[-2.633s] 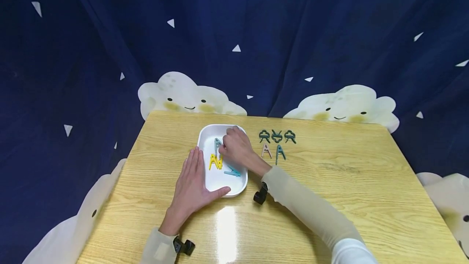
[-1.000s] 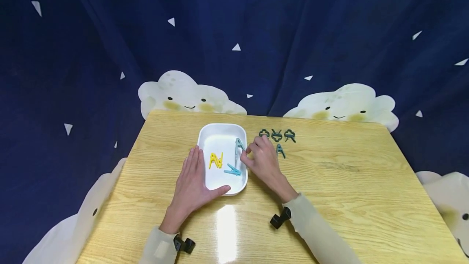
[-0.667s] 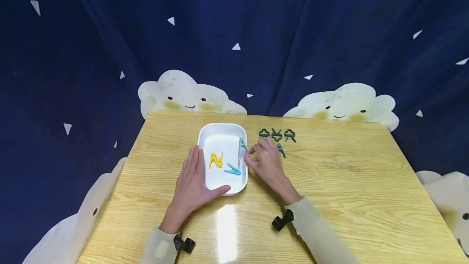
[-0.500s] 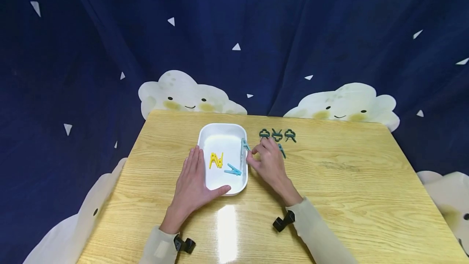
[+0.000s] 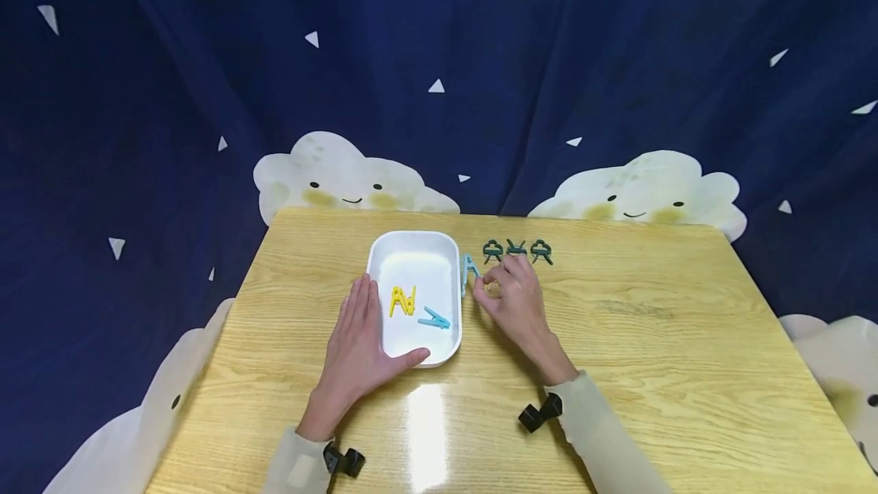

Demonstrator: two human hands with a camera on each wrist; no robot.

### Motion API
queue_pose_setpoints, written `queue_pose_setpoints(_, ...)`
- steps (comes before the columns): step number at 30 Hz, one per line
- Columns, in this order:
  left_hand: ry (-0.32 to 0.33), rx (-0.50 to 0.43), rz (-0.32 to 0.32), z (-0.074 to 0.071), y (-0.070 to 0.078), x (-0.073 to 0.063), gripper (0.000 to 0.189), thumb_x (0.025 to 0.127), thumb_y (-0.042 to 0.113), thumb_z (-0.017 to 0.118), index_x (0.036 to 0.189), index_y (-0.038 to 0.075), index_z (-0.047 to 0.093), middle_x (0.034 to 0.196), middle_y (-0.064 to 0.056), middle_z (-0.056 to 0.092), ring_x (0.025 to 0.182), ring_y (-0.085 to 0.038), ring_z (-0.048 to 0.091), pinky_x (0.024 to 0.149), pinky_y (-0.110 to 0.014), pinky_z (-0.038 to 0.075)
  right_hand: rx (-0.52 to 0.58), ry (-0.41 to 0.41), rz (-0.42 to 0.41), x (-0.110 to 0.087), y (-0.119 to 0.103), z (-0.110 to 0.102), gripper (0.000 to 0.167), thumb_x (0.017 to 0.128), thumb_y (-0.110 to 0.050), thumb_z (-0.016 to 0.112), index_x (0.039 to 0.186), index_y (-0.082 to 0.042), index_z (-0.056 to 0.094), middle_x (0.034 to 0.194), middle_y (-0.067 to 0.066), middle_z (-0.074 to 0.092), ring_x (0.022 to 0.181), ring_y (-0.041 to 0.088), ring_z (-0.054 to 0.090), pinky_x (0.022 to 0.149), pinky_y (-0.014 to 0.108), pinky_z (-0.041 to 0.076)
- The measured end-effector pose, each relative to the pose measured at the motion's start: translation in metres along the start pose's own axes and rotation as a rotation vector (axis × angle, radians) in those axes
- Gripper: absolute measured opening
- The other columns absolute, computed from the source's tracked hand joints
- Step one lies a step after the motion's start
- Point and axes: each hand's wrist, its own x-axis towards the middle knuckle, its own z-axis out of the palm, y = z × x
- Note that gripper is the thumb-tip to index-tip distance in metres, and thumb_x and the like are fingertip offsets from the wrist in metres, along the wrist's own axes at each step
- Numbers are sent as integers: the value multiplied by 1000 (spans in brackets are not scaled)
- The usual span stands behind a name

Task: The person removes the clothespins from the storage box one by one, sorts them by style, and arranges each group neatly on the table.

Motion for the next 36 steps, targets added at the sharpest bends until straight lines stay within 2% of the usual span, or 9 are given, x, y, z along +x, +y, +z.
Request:
queue_pose_setpoints(3, 3, 1, 2, 0, 0, 0, 145, 72, 99, 52, 166, -2, 9, 175, -14, -3, 162, -30, 1, 131, -47, 13, 1, -3, 8, -2, 4, -4, 12, 80, -7, 78, 71, 0, 73, 70, 6, 54, 74, 27, 48, 66, 35, 40)
queue_pose_setpoints(4, 2, 1, 3, 1, 0, 0, 145, 72, 99, 53, 166, -2, 8, 175, -14, -3, 162, -30, 1, 131, -47, 12, 1, -4, 11, -4, 6, -5, 12, 80, -6, 78, 71, 0, 73, 71, 6, 55, 74, 27, 48, 71, 36, 46)
queue_pose_setpoints(9, 0, 3, 4, 0, -1, 0, 145, 72, 98, 53, 166, -1, 6, 175, -14, -4, 162, -29, -1, 131, -46, 10, -8, -11, 34, -10, 14, -9, 11, 79, -6, 78, 72, 1, 74, 70, 6, 55, 72, 26, 46, 71, 37, 45)
queue_pose_setpoints(10, 1, 4, 3, 0, -1, 0, 145, 72, 98, 53, 166, -1, 6, 175, -13, -4, 162, -28, -2, 131, -46, 10, -14, -11, 37, -11, 16, -10, 12, 79, -6, 78, 71, 1, 74, 70, 5, 54, 72, 26, 46, 70, 36, 45)
queue_pose_setpoints(11, 1, 5, 3, 0, -1, 0, 145, 72, 98, 53, 166, -1, 6, 175, -13, -4, 162, -28, -2, 131, -46, 10, -21, -11, 39, -12, 18, -11, 12, 79, -7, 78, 71, 1, 74, 69, 4, 54, 72, 26, 45, 65, 36, 39)
queue_pose_setpoints(21, 3, 3, 6, -1, 0, 0, 145, 71, 98, 54, 166, -2, 8, 175, -14, -3, 162, -28, -1, 131, -47, 11, -41, 14, 86, -26, 41, -21, 11, 77, -4, 80, 68, 1, 74, 66, 1, 46, 67, 23, 39, 60, 31, 32)
queue_pose_setpoints(36, 11, 1, 10, 0, -1, 0, 145, 71, 97, 55, 166, -2, 9, 175, -13, -3, 162, -29, 1, 131, -48, 13, -82, 42, 144, -33, 79, -45, 12, 78, -4, 80, 69, 1, 74, 66, 6, 49, 66, 25, 39, 56, 31, 31)
